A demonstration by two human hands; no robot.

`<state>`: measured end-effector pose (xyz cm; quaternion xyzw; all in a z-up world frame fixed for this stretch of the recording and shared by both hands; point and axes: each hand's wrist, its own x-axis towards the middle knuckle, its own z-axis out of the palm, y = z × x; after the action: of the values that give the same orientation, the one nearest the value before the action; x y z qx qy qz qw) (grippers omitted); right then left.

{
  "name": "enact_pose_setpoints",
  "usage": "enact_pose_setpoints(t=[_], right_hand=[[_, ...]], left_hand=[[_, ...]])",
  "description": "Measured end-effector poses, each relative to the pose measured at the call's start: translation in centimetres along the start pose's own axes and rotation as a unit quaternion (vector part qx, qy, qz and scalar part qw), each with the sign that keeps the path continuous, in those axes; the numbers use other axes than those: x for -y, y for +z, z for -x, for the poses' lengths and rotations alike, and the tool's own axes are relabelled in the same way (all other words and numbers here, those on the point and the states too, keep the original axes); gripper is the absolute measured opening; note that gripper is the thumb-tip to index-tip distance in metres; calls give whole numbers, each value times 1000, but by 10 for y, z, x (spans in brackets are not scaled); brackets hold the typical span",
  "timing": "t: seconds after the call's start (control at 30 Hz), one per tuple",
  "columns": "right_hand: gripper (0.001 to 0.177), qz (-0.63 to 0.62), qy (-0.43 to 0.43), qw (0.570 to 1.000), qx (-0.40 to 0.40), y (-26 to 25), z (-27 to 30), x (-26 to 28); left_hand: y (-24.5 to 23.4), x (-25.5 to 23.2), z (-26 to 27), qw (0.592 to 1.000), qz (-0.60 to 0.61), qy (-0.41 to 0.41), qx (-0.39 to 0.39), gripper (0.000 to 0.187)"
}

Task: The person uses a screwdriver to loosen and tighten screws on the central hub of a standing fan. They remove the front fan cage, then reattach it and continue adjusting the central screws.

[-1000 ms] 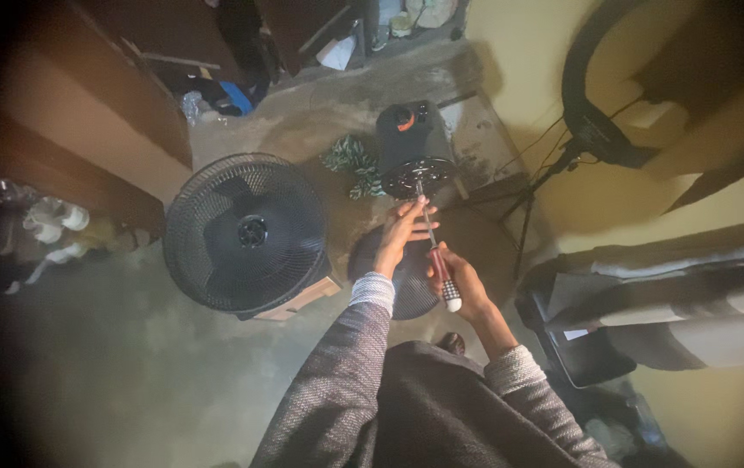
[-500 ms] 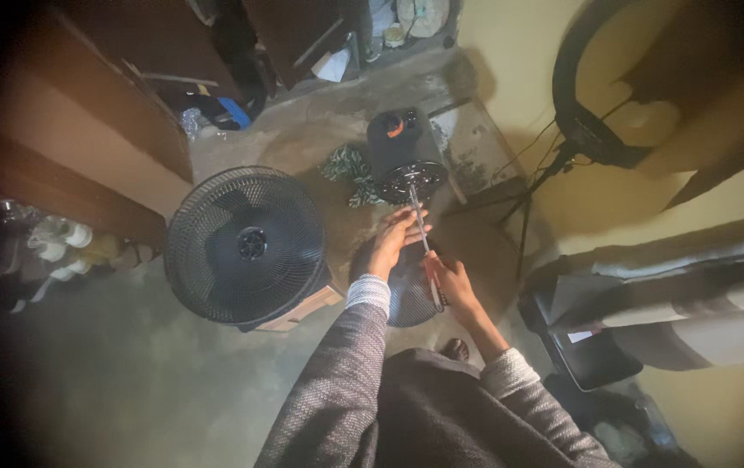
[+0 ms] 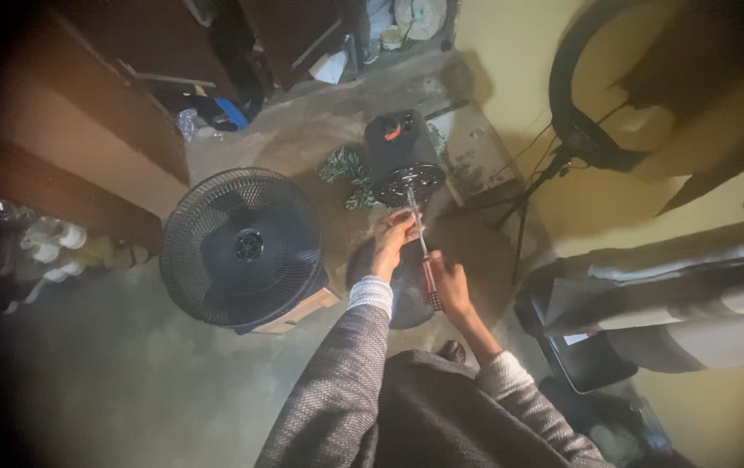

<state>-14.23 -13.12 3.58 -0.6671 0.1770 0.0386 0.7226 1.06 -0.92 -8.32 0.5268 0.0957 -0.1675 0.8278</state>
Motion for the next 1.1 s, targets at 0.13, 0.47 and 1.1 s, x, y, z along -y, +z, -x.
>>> enact_pose_setpoints(t=[0.13, 0.47, 1.1], right_hand=[[45, -96, 108, 989, 40, -3, -5, -5], [39, 154, 20, 987, -46, 3, 15, 16], [24, -161, 114, 970, 142, -10, -4, 12]], left_hand=[[-6, -7, 4, 1000, 11, -1, 7, 23], [27, -70, 52, 998, -16, -12, -55, 34], [29, -52, 25, 991, -129, -44, -9, 33]])
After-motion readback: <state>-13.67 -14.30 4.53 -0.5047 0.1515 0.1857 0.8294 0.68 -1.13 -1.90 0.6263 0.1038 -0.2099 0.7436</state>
